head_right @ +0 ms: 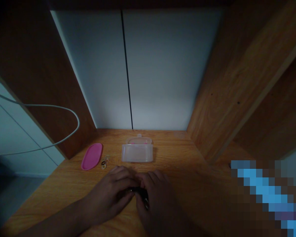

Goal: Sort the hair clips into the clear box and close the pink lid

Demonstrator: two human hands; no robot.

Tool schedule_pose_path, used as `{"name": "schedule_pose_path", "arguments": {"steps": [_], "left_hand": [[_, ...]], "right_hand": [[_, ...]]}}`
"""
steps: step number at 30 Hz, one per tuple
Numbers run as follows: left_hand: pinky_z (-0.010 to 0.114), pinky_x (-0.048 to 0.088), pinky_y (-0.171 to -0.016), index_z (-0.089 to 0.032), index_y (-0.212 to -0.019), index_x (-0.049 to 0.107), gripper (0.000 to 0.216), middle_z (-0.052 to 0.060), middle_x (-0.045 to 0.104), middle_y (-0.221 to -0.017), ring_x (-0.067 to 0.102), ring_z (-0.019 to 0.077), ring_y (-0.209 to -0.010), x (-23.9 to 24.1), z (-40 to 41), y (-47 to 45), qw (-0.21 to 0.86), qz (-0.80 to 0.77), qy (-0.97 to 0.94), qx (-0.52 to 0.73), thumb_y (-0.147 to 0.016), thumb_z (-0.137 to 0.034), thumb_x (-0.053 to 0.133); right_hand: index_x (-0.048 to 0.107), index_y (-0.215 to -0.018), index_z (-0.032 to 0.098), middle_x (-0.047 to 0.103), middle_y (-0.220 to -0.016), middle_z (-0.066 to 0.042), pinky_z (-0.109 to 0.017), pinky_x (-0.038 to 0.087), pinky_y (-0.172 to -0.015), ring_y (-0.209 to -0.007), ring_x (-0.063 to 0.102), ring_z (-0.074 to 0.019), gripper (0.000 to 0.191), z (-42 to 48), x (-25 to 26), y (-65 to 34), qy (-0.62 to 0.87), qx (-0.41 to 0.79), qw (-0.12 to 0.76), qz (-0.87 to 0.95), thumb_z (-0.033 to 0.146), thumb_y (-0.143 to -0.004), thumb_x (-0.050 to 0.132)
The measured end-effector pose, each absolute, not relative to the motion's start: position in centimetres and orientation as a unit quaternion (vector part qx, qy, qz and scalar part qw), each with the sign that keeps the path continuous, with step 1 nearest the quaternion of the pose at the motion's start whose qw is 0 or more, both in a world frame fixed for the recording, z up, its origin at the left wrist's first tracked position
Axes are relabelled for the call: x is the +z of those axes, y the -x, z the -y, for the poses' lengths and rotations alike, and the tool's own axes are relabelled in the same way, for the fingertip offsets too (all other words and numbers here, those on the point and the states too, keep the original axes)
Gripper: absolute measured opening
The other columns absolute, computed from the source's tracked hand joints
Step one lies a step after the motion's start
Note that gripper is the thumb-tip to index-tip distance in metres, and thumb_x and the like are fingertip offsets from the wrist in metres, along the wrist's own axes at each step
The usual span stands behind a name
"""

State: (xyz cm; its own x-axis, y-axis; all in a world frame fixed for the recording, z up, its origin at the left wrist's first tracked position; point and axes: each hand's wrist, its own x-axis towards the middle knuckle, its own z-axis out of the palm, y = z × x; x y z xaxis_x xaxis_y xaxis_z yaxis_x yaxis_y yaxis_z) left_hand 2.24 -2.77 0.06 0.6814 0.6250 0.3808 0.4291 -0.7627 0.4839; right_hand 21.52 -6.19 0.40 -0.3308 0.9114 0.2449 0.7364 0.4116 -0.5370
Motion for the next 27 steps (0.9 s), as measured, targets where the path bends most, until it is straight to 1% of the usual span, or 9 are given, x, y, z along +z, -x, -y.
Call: {"name": "schedule_pose_path", "arguments": {"steps": [5, 9, 14, 18, 20, 22, 24, 27], "left_hand": [[0.037, 0.044, -0.089, -0.025, -0.109, 0.065, 0.026, 0.003, 0.070, -0.106, 0.061, 0.0205, -0.099, -0.3, 2.5, -2.1, 0.190, -0.275, -0.894, 0.300, -0.088, -0.011, 0.059], [0.034, 0.044, -0.087, -0.024, -0.106, 0.061, 0.021, 0.002, 0.070, -0.105, 0.062, 0.0183, -0.097, -0.6, 2.5, -2.1, 0.191, -0.264, -0.885, 0.332, -0.090, -0.011, 0.058], [0.033, 0.044, -0.083, -0.022, -0.097, 0.059, 0.016, 0.002, 0.069, -0.097, 0.061, 0.0189, -0.092, -0.6, 2.6, -2.1, 0.193, -0.288, -0.878, 0.331, -0.088, -0.010, 0.061], [0.033, 0.044, -0.082, -0.021, -0.097, 0.060, 0.009, 0.004, 0.069, -0.097, 0.062, 0.0194, -0.091, -0.2, 2.6, -2.1, 0.193, -0.276, -0.876, 0.345, -0.091, -0.015, 0.061], [0.034, 0.044, -0.082, -0.021, -0.097, 0.061, 0.007, 0.005, 0.070, -0.097, 0.062, 0.0204, -0.091, -0.2, 2.6, -2.1, 0.192, -0.275, -0.874, 0.353, -0.091, -0.017, 0.061], [0.034, 0.045, -0.080, -0.020, -0.093, 0.062, 0.003, 0.006, 0.070, -0.094, 0.062, 0.0208, -0.088, -0.2, 2.6, -2.1, 0.194, -0.282, -0.868, 0.360, -0.091, -0.018, 0.061], [0.034, 0.045, -0.077, -0.019, -0.089, 0.063, 0.002, 0.005, 0.069, -0.088, 0.062, 0.0207, -0.084, -0.4, 2.6, -2.0, 0.196, -0.293, -0.862, 0.364, -0.090, -0.020, 0.063], [0.035, 0.046, -0.078, -0.019, -0.091, 0.066, 0.004, 0.006, 0.069, -0.087, 0.062, 0.0210, -0.084, -0.6, 2.6, -2.0, 0.201, -0.301, -0.860, 0.359, -0.090, -0.022, 0.064]], "right_hand": [[0.058, -0.099, 0.020, 0.063, -0.097, -0.007, -0.043, 0.045, -0.083, -0.092, 0.056, -0.0252, 0.022, 6.2, -0.2, -21.9, 0.503, 0.179, 0.289, 0.794, 0.007, -0.081, 0.055], [0.057, -0.112, 0.021, 0.065, -0.106, -0.008, -0.044, 0.047, -0.087, -0.097, 0.058, -0.0250, 0.030, 6.1, -0.7, -22.0, 0.470, 0.178, 0.313, 0.806, 0.007, -0.086, 0.050], [0.058, -0.112, 0.023, 0.067, -0.106, -0.007, -0.043, 0.050, -0.087, -0.097, 0.062, -0.0238, 0.025, 5.9, -0.9, -22.1, 0.452, 0.174, 0.341, 0.806, 0.010, -0.092, 0.049], [0.055, -0.116, 0.027, 0.067, -0.106, -0.004, -0.037, 0.053, -0.086, -0.097, 0.064, -0.0205, 0.027, 6.2, -0.9, -22.4, 0.425, 0.154, 0.402, 0.796, 0.014, -0.093, 0.052], [0.053, -0.120, 0.029, 0.067, -0.106, -0.003, -0.034, 0.055, -0.085, -0.096, 0.065, -0.0193, 0.032, 6.2, -0.9, -22.5, 0.430, 0.141, 0.435, 0.779, 0.016, -0.091, 0.056], [0.052, -0.123, 0.029, 0.067, -0.109, -0.004, -0.034, 0.056, -0.087, -0.099, 0.066, -0.0195, 0.036, 6.1, -1.1, -22.5, 0.445, 0.129, 0.455, 0.761, 0.019, -0.089, 0.060], [0.055, -0.120, 0.028, 0.069, -0.111, -0.003, -0.035, 0.056, -0.089, -0.100, 0.067, -0.0200, 0.035, 6.0, -1.2, -22.5, 0.461, 0.129, 0.456, 0.750, 0.021, -0.087, 0.064], [0.061, -0.112, 0.029, 0.072, -0.104, -0.002, -0.033, 0.057, -0.088, -0.094, 0.069, -0.0190, 0.025, 5.8, -1.3, -22.6, 0.477, 0.149, 0.452, 0.739, 0.024, -0.087, 0.065]]}}
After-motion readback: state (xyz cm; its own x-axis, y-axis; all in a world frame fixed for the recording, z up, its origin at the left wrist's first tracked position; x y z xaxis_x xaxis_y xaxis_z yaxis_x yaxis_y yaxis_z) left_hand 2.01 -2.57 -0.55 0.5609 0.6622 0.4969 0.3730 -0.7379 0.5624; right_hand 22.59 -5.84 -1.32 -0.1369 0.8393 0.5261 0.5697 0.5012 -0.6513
